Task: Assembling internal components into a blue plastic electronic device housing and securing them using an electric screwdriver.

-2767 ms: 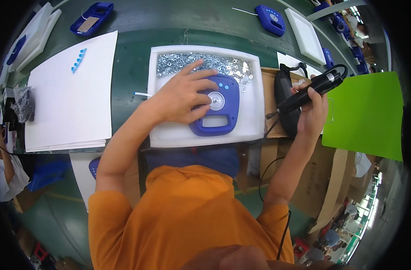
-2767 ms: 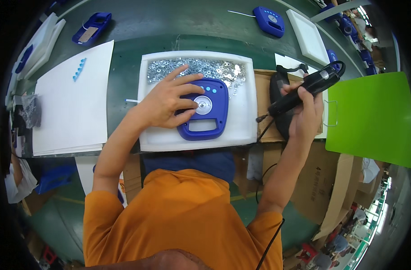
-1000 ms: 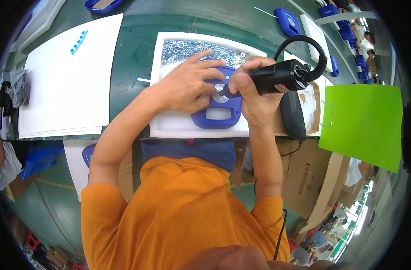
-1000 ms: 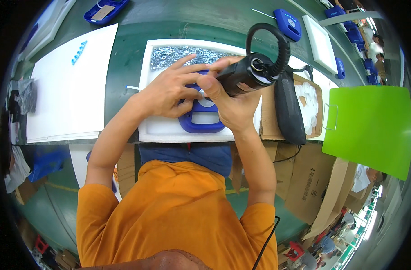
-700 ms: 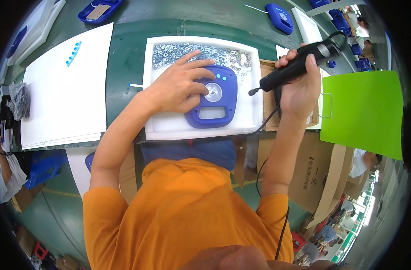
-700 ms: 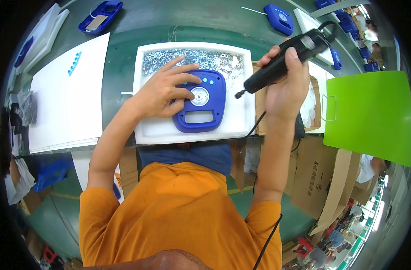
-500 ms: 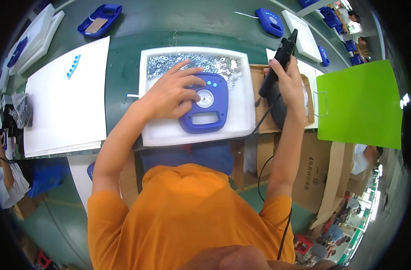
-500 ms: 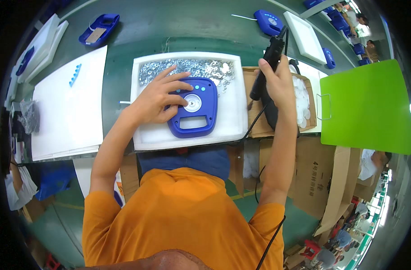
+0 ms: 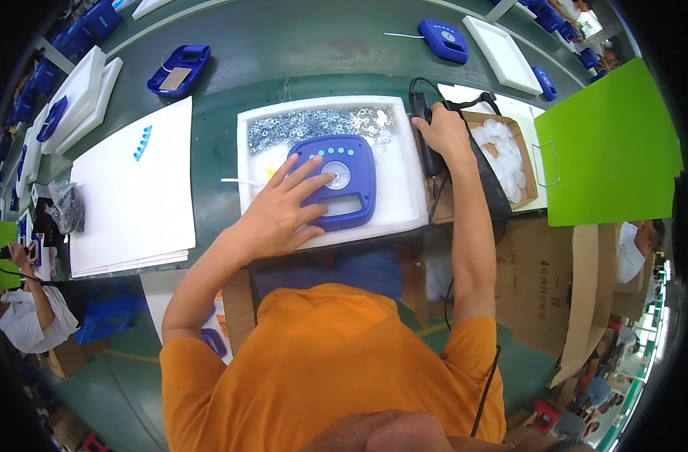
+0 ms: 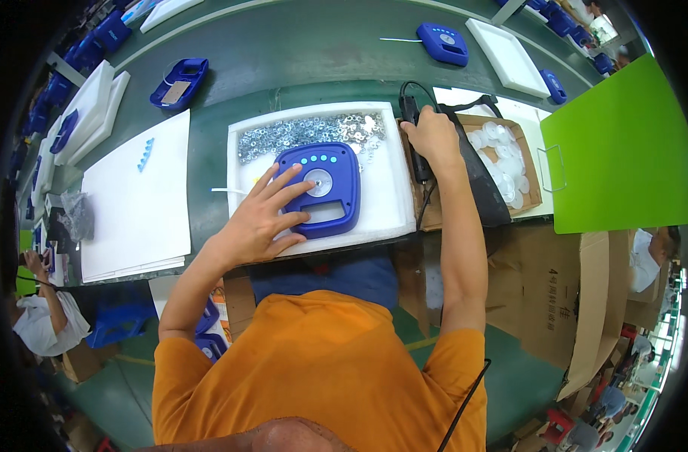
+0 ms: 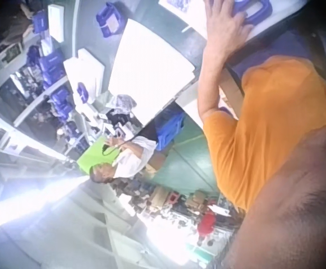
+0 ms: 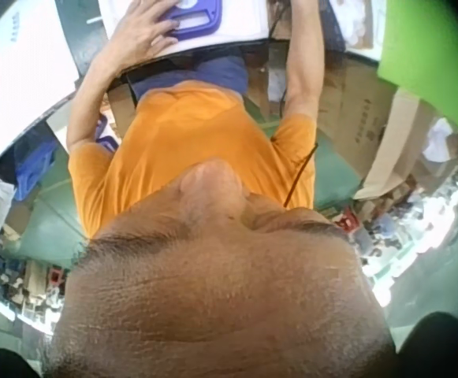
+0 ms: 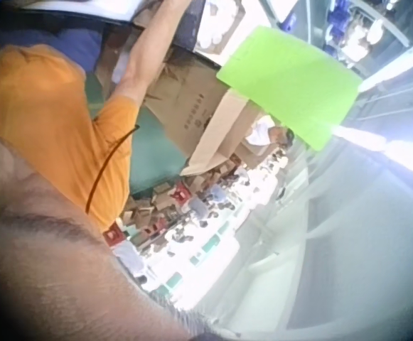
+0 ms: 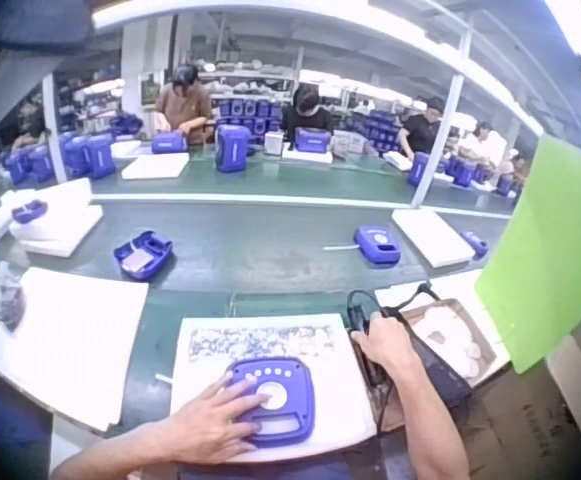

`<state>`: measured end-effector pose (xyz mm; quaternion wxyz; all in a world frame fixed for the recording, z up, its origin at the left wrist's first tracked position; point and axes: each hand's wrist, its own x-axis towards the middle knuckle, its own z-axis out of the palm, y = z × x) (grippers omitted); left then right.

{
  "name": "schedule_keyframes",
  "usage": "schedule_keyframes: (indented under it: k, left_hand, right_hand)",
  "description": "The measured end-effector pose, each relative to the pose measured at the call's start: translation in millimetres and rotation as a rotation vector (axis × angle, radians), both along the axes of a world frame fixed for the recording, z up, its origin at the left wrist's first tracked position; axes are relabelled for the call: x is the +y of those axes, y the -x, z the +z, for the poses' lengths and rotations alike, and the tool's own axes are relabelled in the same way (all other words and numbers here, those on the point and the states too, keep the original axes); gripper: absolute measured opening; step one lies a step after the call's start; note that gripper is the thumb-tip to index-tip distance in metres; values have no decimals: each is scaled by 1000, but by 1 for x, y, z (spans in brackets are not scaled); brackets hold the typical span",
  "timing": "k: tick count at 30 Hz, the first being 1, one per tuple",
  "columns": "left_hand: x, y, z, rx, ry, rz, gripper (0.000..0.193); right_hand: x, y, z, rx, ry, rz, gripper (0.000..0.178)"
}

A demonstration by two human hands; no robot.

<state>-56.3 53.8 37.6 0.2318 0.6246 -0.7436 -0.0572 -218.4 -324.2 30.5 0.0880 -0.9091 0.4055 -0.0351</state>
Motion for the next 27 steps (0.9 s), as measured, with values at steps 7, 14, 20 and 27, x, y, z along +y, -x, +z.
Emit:
schedule_keyframes:
  k: [7, 14, 20, 27]
  left_hand:
    - [-1, 6, -5, -191, -23, -52, 27]
    - [-13, -34, 48, 31, 164, 91, 31]
    - [-121, -129, 14, -162, 211, 153, 23]
    - [-210, -259, -51, -349, 227, 717, 59]
  right_hand:
    - [83, -5, 28, -329, 373, 31, 41]
    - [147, -7, -17, -1179, -202, 53, 18]
    - [155, -5, -44, -1114, -172, 147, 11]
    - [153, -7, -52, -1034, -204, 192, 9]
